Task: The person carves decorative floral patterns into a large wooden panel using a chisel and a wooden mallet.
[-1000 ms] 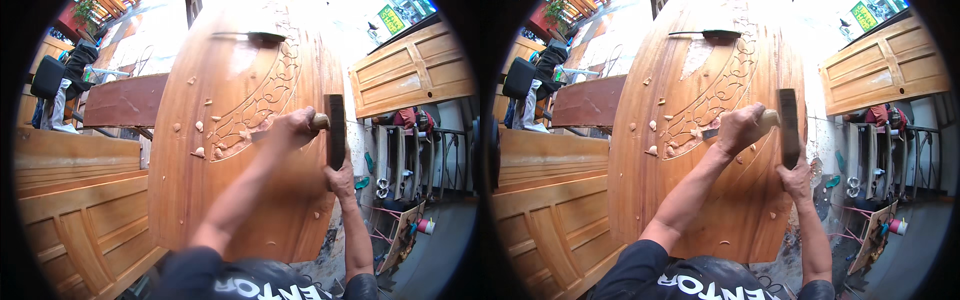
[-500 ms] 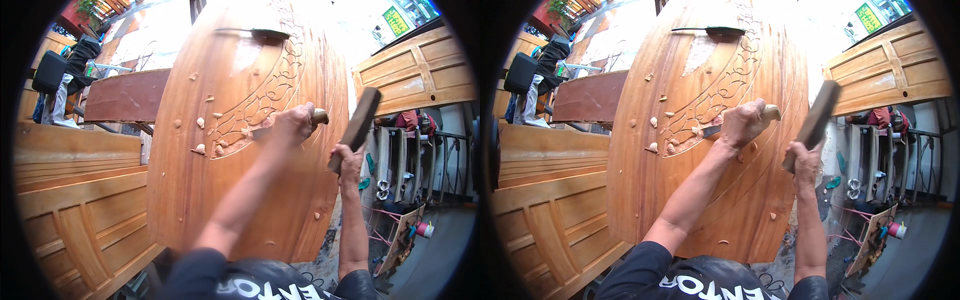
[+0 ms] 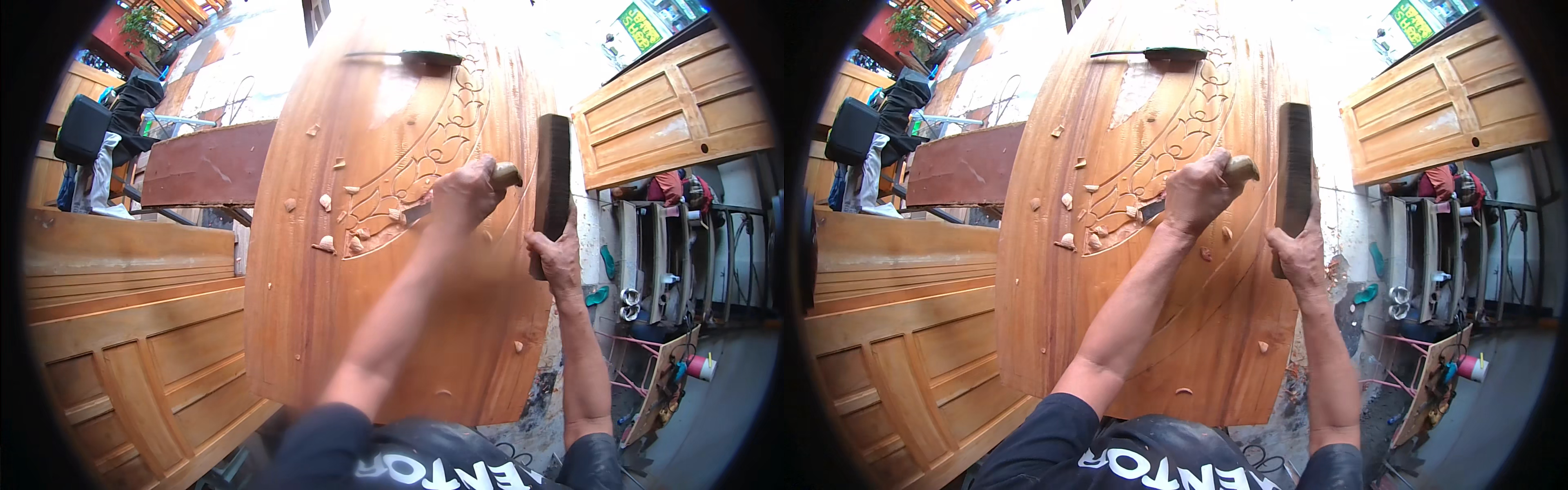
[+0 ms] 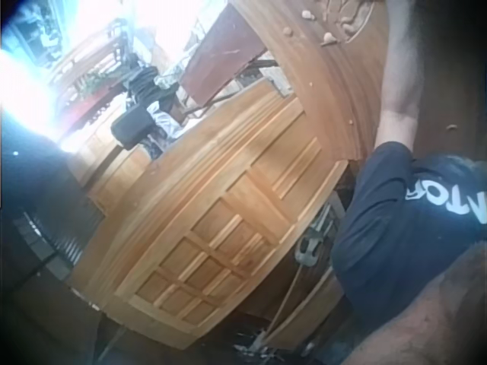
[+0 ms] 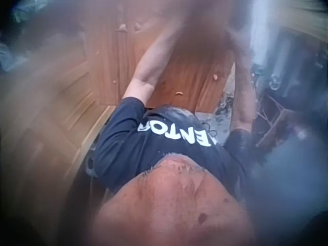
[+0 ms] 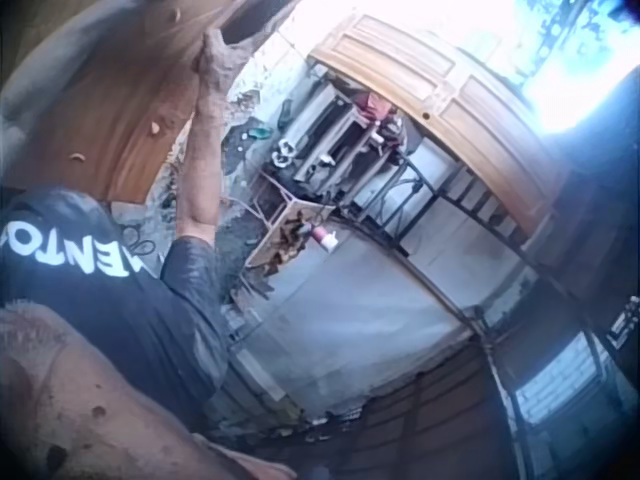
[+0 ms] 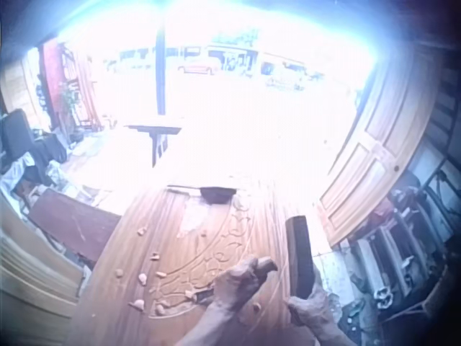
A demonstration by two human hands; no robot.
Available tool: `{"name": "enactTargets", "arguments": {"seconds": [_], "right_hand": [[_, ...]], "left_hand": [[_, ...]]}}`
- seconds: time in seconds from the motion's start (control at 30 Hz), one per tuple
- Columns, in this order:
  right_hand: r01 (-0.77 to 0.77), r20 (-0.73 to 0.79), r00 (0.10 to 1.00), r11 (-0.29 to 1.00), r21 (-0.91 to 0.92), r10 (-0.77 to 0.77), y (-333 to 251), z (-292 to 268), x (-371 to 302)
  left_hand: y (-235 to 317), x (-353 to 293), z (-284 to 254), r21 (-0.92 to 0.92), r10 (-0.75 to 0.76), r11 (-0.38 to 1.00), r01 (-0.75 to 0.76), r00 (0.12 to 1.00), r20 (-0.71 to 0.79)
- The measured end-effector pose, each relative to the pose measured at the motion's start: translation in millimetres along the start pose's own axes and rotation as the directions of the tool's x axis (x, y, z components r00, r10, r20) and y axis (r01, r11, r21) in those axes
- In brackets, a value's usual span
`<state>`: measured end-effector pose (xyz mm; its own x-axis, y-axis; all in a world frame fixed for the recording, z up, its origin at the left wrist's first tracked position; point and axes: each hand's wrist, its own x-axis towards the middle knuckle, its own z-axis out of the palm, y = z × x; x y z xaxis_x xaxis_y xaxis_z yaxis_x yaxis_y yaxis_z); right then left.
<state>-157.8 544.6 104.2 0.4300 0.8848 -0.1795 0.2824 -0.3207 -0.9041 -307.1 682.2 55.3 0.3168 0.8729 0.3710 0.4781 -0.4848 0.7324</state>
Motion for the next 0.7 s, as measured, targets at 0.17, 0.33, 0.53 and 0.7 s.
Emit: {"name": "enactTargets", "arguments": {"seconds": [0.17,0.33,0.53,0.7], "right_hand": [[0.212,0.080,0.975,0.977,-0.023,-0.209,-4,0,-5],[0.172,-0.093,0.984,0.956,0.237,-0.154,25,10,-55],[0.041,-0.112,0.993,0.841,0.539,0.024,47,15,-73],[0.072,-0.141,0.990,0.809,0.583,0.014,42,11,-78]], "left_hand": [[-31,53,-45,-0.199,-0.009,0.980,0.003,1.000,-0.029],[-30,102,-193,0.338,0.349,0.884,-0.323,0.937,-0.020],[-31,-32,-124,0.380,-0.266,0.907,0.181,0.947,0.182],[-27,-49,-122,0.310,-0.416,0.875,0.371,0.904,0.094]]}}
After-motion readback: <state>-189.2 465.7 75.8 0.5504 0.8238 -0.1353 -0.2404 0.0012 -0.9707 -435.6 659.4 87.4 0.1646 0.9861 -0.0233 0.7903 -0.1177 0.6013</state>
